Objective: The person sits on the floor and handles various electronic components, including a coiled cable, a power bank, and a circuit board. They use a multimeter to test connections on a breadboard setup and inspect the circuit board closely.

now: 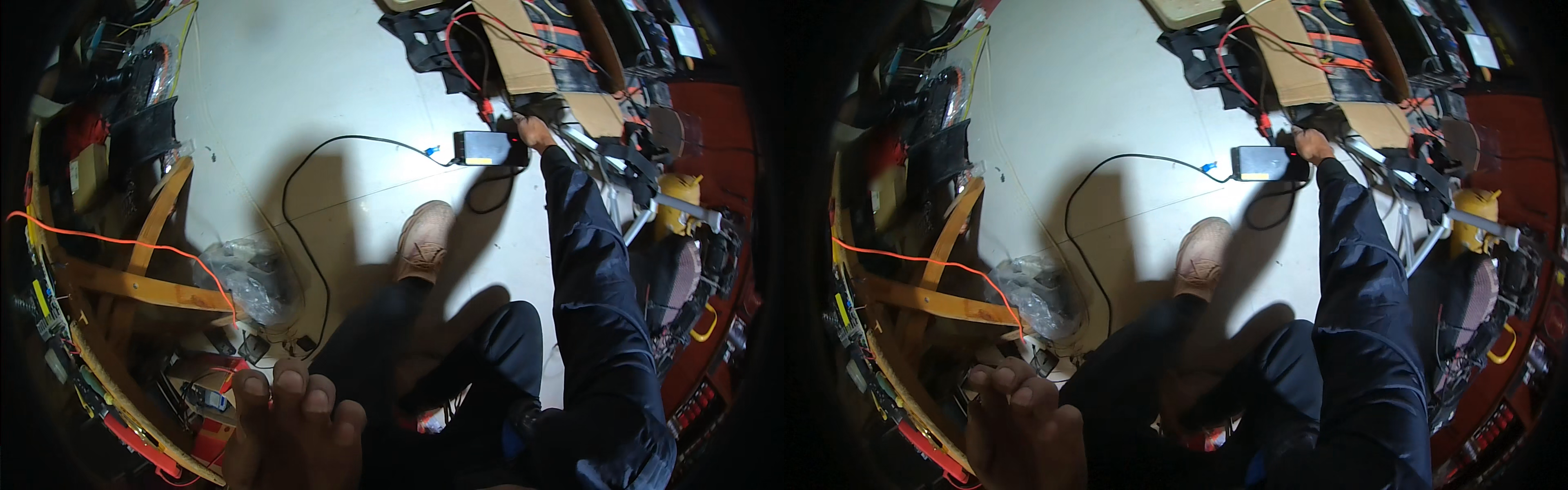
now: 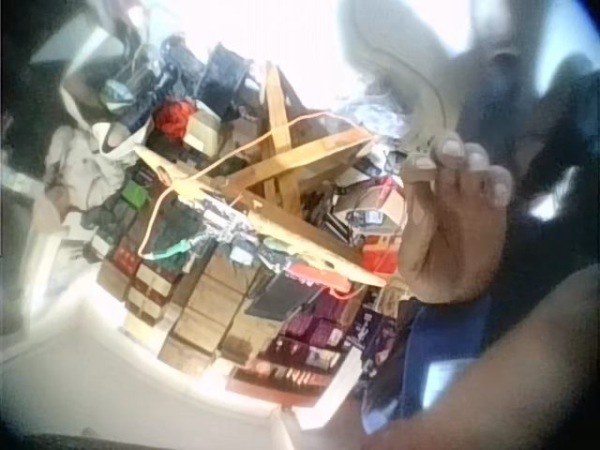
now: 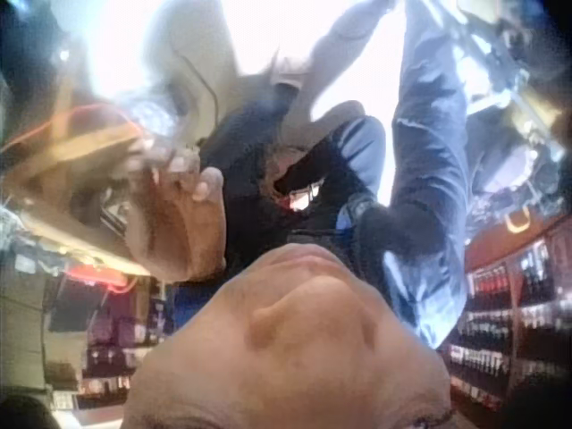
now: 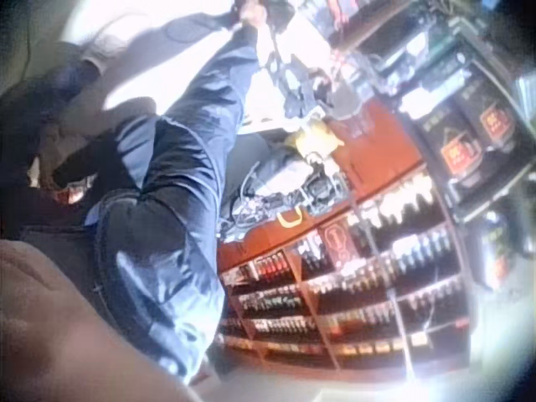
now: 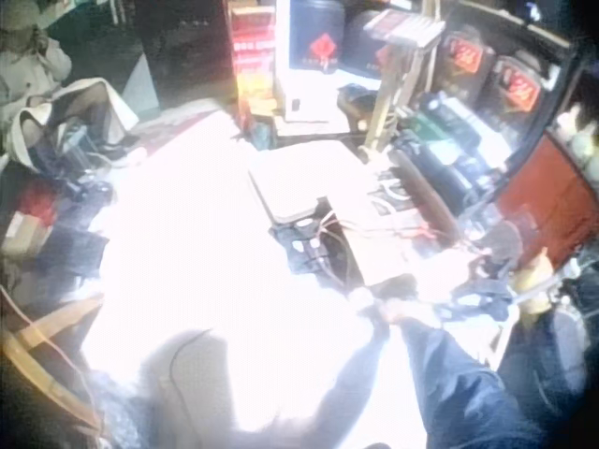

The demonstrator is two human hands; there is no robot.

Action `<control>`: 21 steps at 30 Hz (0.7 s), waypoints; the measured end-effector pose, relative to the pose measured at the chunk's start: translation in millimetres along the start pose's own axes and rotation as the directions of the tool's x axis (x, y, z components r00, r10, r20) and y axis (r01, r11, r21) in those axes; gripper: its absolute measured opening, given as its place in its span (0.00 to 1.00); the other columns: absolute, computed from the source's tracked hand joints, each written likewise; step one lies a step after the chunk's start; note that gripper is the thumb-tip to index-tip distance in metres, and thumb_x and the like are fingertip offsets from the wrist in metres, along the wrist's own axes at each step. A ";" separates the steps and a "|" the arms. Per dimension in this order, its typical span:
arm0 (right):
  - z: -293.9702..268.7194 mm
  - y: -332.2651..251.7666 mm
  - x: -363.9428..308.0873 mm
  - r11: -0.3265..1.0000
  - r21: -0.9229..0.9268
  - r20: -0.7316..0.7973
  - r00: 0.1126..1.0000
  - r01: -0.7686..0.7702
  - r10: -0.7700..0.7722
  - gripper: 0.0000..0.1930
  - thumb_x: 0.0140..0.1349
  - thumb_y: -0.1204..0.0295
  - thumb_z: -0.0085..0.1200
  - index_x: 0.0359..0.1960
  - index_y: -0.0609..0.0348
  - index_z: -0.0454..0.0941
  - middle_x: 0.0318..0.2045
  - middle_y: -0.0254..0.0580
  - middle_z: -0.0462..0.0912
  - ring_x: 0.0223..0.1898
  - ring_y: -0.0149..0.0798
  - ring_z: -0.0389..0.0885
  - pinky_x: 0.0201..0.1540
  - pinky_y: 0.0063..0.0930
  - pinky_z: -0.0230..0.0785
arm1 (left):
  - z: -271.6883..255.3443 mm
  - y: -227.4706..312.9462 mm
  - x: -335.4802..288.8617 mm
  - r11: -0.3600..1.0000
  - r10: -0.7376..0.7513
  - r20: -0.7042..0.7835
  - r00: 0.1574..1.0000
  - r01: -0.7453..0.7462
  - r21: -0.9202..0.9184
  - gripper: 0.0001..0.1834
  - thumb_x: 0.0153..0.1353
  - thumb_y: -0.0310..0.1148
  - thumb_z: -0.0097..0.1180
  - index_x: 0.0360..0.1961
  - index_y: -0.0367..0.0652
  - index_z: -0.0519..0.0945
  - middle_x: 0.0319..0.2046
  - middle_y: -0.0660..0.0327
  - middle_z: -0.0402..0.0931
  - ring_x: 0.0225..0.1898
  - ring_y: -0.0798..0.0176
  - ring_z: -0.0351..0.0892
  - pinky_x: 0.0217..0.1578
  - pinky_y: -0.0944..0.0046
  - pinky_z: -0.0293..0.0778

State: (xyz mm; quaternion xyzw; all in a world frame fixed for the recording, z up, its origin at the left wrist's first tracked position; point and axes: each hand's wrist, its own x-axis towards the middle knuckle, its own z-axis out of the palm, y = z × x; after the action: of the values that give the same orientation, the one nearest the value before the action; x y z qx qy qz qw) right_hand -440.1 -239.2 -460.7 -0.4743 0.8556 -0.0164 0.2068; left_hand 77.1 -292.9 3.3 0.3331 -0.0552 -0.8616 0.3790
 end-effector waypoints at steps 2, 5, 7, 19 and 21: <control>8.1 -2.2 13.4 0.963 -0.222 0.148 0.982 0.150 -0.119 0.27 0.77 0.56 0.34 0.37 0.67 0.82 0.36 0.70 0.82 0.43 0.69 0.81 0.47 0.60 0.73 | 4.4 -1.1 0.9 1.000 0.013 -0.024 1.000 -0.013 0.005 0.21 0.74 0.40 0.52 0.64 0.45 0.75 0.59 0.59 0.72 0.59 0.58 0.68 0.50 0.57 0.66; -3.7 -10.3 11.6 0.960 -0.211 0.170 0.974 0.185 -0.150 0.29 0.79 0.58 0.32 0.36 0.71 0.81 0.35 0.69 0.83 0.43 0.69 0.81 0.51 0.55 0.74 | 11.6 -4.7 -1.9 1.000 -0.003 -0.020 1.000 0.003 -0.017 0.21 0.74 0.40 0.51 0.64 0.45 0.74 0.60 0.59 0.71 0.59 0.58 0.67 0.52 0.57 0.65; -26.2 -22.5 -6.2 0.965 -0.099 0.038 0.970 0.242 -0.239 0.30 0.79 0.55 0.33 0.37 0.71 0.81 0.37 0.65 0.84 0.44 0.67 0.81 0.50 0.52 0.75 | 12.1 -10.1 -4.3 0.999 0.012 0.055 0.998 -0.011 -0.030 0.21 0.75 0.40 0.50 0.64 0.44 0.74 0.61 0.59 0.71 0.59 0.58 0.66 0.54 0.56 0.64; -164.2 -188.1 -218.3 0.559 0.803 -0.408 0.875 0.208 0.260 0.10 0.72 0.75 0.51 0.51 0.65 0.77 0.34 0.35 0.81 0.29 0.26 0.73 0.34 0.24 0.69 | 40.2 -58.1 -29.9 0.997 -0.057 0.144 0.988 0.063 -0.037 0.13 0.68 0.33 0.55 0.51 0.40 0.73 0.49 0.58 0.72 0.53 0.61 0.70 0.55 0.58 0.66; -180.4 -198.9 -264.1 0.474 0.853 -0.398 0.862 0.221 0.313 0.14 0.72 0.74 0.50 0.55 0.67 0.77 0.34 0.32 0.79 0.30 0.25 0.71 0.34 0.23 0.68 | 41.5 -64.8 -29.5 0.998 -0.049 0.174 0.984 0.055 -0.032 0.11 0.69 0.31 0.52 0.50 0.41 0.73 0.48 0.58 0.72 0.53 0.60 0.70 0.54 0.58 0.67</control>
State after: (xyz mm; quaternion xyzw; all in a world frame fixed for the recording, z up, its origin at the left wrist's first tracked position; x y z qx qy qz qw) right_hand -224.0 -162.8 -161.9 -0.2535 0.7586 -0.5697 0.1893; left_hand 26.1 -233.4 28.5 0.2514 -0.0635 -0.8977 0.3562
